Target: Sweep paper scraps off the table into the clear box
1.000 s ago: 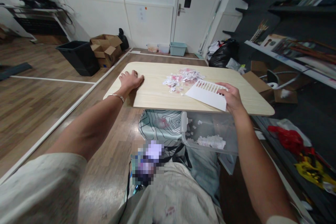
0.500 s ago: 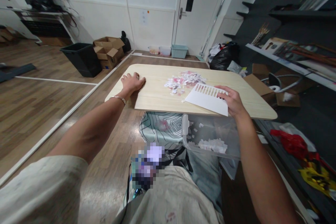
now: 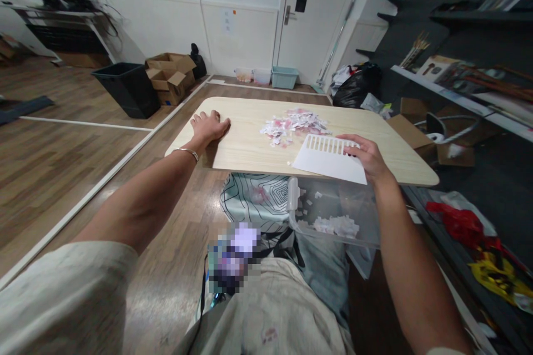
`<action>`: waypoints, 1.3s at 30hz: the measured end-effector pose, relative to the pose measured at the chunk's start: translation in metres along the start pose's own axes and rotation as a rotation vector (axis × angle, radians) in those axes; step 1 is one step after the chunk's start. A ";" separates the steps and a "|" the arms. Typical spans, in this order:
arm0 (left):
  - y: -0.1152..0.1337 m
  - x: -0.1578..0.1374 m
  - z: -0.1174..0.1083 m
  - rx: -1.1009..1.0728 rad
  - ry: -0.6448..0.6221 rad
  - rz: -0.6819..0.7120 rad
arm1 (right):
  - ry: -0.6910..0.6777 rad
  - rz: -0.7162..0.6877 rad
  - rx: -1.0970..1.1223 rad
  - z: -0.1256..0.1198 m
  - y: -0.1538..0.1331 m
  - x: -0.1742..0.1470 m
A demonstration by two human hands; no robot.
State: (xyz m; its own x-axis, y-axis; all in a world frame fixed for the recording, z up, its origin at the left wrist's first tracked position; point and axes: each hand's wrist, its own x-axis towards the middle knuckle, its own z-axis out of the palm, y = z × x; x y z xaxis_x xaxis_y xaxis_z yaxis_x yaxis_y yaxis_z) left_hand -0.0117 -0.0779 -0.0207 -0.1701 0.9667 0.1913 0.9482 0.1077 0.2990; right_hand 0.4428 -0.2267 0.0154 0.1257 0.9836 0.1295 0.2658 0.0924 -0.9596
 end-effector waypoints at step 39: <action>-0.002 0.004 0.002 0.007 -0.018 -0.016 | 0.194 -0.009 0.019 -0.032 0.001 -0.012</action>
State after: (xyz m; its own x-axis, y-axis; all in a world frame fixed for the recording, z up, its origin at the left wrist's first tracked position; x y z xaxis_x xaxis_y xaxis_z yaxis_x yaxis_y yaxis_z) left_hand -0.0136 -0.0732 -0.0227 -0.1806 0.9688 0.1698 0.9472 0.1247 0.2955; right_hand 0.4723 -0.2429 0.0207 0.3054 0.9347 0.1819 0.2498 0.1056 -0.9625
